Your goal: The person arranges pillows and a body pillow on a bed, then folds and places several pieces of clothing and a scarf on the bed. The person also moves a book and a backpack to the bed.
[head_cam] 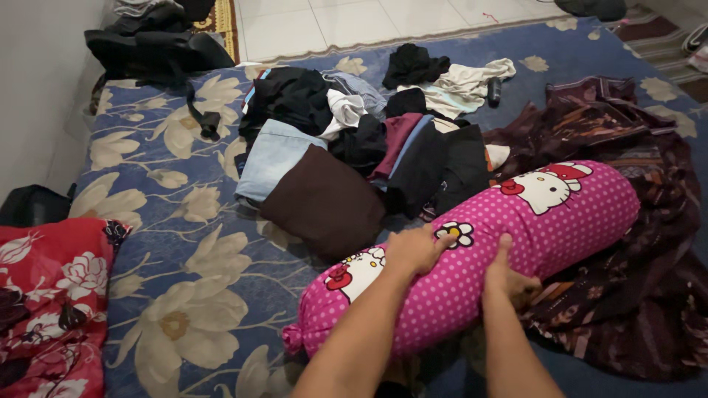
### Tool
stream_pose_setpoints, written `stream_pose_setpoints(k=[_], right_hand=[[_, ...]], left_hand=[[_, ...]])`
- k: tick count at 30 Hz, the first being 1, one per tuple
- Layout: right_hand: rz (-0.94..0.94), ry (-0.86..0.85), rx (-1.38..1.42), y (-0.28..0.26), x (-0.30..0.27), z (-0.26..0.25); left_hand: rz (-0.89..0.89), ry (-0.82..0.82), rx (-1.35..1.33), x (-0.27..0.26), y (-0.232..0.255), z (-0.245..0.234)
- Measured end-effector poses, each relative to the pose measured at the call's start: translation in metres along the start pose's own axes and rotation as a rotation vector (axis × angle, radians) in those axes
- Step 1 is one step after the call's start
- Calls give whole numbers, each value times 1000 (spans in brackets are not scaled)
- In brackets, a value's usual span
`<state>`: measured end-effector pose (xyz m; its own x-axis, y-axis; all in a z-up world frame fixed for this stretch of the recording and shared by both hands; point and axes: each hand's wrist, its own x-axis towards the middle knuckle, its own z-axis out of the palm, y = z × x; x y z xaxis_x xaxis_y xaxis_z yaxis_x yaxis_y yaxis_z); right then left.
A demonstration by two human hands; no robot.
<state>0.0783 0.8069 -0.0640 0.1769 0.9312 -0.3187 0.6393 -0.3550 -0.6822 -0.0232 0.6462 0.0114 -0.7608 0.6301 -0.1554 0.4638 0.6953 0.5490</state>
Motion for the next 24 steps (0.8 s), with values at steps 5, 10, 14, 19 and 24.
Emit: stream_pose_setpoints(k=[5,10,14,19,24], right_hand=[[-299,57,261,16,15,-4],[-272,30,265,0,6,-14],[-378,-24,597,-31,-36,-7],[-458,-274,806,-89,-119,14],[-449,-662,1020,-151,-226,48]], left_hand=[[69,35,-46,0,0,-7],[81,27,-88,-1,-4,-37],[113,110,-61,-8,-20,-82],[32,278,-66,-27,-61,-169],[-25,458,33,-64,-121,-264]])
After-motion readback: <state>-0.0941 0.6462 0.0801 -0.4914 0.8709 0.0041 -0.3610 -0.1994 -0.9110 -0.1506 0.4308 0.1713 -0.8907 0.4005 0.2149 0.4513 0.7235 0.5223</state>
